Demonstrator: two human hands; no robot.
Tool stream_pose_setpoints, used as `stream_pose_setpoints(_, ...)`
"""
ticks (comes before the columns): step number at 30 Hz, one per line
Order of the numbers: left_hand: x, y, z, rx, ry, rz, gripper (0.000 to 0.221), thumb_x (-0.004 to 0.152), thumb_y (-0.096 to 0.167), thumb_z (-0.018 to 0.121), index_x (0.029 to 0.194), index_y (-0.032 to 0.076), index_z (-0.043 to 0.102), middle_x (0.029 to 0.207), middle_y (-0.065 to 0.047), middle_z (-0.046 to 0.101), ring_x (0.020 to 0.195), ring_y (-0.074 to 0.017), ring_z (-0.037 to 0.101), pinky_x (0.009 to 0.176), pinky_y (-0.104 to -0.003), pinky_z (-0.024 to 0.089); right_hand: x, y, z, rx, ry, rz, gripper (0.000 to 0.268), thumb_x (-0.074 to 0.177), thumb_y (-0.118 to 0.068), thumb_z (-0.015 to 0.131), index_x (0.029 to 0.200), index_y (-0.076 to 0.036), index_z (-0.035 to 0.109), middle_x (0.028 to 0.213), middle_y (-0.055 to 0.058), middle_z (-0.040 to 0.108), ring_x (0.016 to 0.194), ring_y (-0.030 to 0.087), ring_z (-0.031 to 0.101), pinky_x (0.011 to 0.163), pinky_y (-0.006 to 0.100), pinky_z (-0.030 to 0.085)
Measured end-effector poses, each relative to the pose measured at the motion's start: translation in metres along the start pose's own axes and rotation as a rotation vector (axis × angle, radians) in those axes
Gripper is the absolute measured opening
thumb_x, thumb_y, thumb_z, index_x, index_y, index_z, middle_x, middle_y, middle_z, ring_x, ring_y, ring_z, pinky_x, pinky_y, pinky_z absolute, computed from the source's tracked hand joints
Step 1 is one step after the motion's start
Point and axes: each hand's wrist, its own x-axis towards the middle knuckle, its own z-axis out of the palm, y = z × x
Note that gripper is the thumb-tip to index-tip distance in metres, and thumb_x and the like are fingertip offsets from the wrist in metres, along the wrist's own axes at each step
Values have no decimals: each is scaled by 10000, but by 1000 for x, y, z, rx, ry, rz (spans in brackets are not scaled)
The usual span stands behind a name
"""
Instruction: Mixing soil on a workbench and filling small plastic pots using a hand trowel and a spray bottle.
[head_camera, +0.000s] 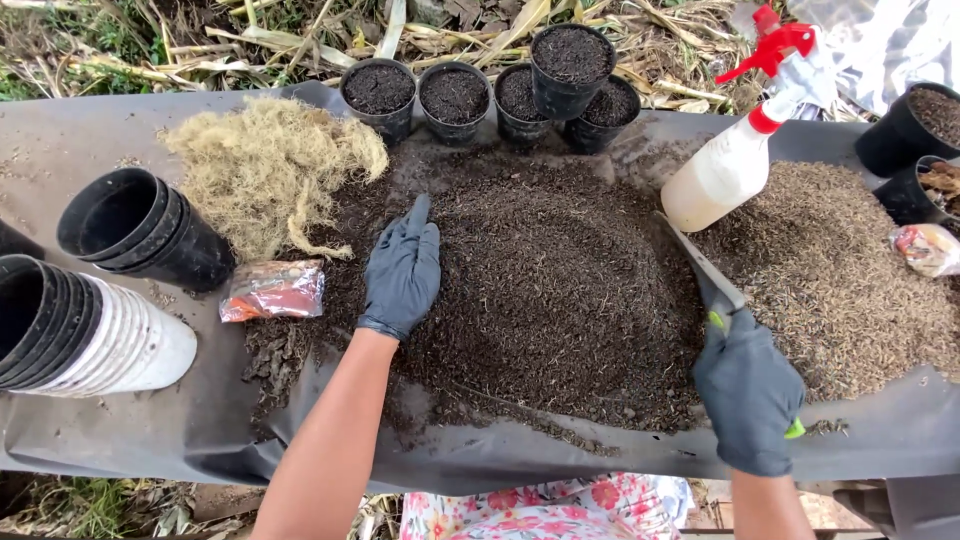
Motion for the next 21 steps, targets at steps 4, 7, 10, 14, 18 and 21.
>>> stream_pose_setpoints(4,-3,7,-7,-75,23,-51,622,1076,482,188,1613,182,287,1633,-71,398,1509,-298,355,1261,-394,188,12,-1,-36,479,-304,-32,443,1136,-471,313,1148,-117,579,876,117,741,706,337,744,665,480,605)
stream_pose_setpoints(7,-2,7,-6,-97,16,-99,643,1062,512,188,1617,201,277,1635,-78,393,1506,-345,344,1253,-414,191,17,-6,-47,438,-241,-86,497,1085,-585,302,1145,-185,591,932,106,741,752,361,751,688,478,580)
stream_pose_setpoints(10,-3,1,0,-134,70,-104,619,1065,492,253,1603,193,324,1626,-73,411,1496,-330,374,1247,-408,215,26,-17,-67,357,-65,-160,539,1118,-586,258,1196,-182,606,938,90,716,653,290,709,540,403,555)
stream_pose_setpoints(14,-1,-2,0,-80,202,-189,667,1038,579,323,1603,225,354,1666,-194,288,1528,-434,234,1199,-553,173,76,-34,-61,153,73,-262,442,1206,-440,252,1102,-155,573,926,38,697,622,177,702,466,274,521)
stream_pose_setpoints(18,-3,23,-39,-110,159,-278,677,1007,614,293,1552,242,444,1632,-232,305,1489,-462,273,1220,-539,155,121,-63,-33,-188,168,-345,502,1184,-520,192,1116,-185,560,745,-56,519,430,31,402,298,180,318)
stream_pose_setpoints(21,-5,33,-48,49,-16,-287,675,1067,562,268,1594,154,374,1461,-212,539,1349,-464,495,1103,-611,390,136,-84,-32,111,4,-380,396,1078,-509,313,1228,-264,587,894,33,616,702,182,521,554,321,404)
